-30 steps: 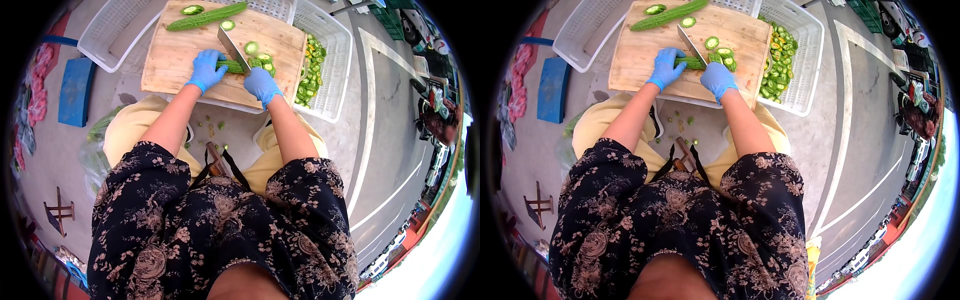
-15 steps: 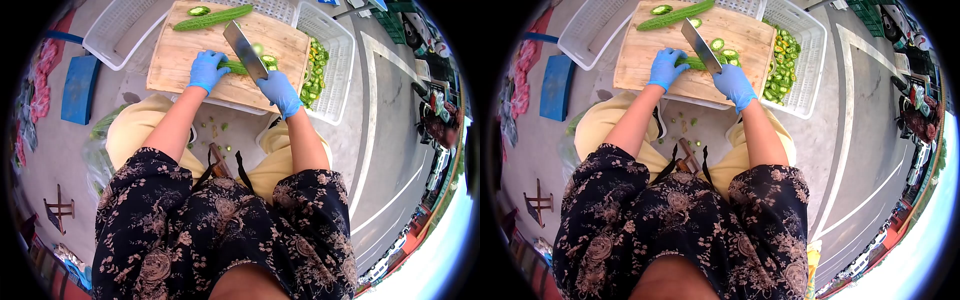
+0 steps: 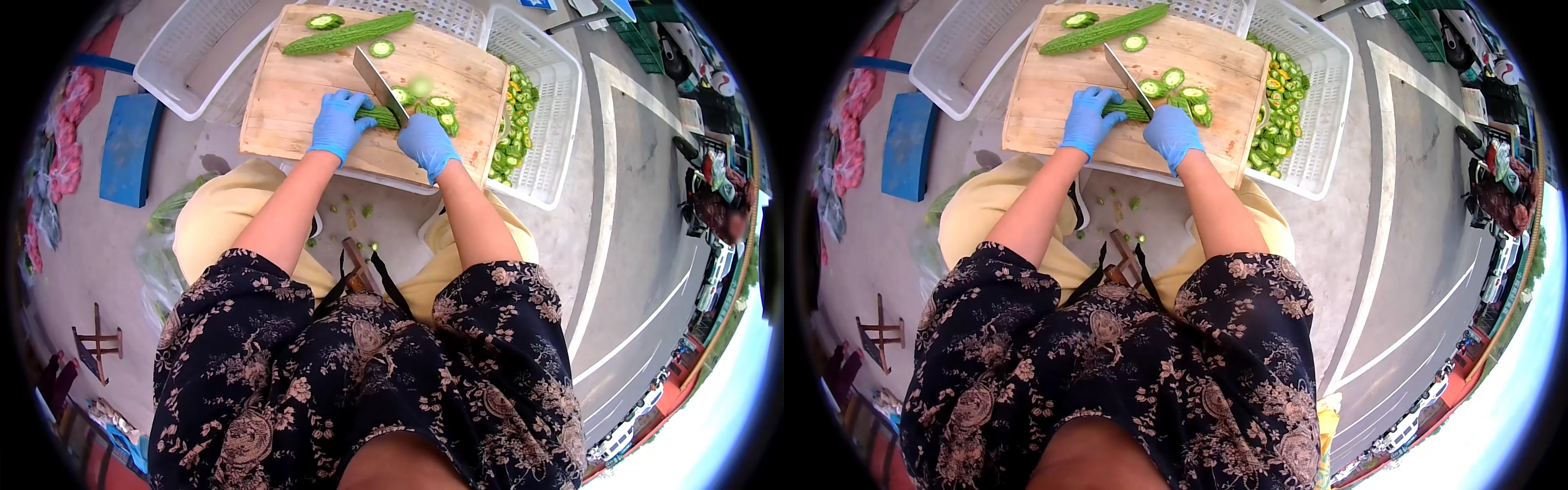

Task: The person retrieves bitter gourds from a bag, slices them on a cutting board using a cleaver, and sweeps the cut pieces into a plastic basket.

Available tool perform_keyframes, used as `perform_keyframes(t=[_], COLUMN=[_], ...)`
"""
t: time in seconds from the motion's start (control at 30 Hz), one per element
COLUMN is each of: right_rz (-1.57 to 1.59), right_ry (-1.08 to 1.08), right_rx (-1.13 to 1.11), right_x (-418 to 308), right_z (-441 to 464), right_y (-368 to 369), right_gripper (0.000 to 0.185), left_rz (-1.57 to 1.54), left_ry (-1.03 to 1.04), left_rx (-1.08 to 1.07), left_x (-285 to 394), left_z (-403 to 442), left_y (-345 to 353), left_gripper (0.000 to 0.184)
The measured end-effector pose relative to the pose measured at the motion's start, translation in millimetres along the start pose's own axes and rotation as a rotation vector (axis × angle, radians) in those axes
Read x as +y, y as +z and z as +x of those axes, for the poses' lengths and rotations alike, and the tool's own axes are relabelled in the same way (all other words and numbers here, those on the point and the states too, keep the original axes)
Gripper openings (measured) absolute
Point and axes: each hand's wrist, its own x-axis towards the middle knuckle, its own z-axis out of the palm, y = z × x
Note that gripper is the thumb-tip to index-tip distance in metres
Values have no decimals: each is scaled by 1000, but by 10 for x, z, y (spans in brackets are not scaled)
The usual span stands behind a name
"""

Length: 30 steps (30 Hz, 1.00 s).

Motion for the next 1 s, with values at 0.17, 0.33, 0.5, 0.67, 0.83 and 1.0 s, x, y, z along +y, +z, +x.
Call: perform_keyframes(t=[0.17,0.33,0.5,0.67,0.83,1.0], right_rz=[242,284,199,219,211,259], right_ry=[153,167,163,175,168,136], right_rx=[-83,-114,-116,-279,-190,-125], right_x=[-4,-48,-77,-133,-172,-16], right_z=[-185,-382,-409,-206,-57,-202], right_y=[-252,-416,-431,-415,-133,-248], right_gripper=[28,28,28,37,27,29], left_rz=[-31,-26,-31,-40,-71,-134], left_ry=[53,12,34,39,76,94], left_rx=[50,30,58,39,72,103], left_x=[-20,-4,5,-19,-69,-184], left_z=[29,19,23,27,-18,14], left_y=[-12,-40,-19,-19,-28,-39], left_gripper=[23,22,20,19,17,16])
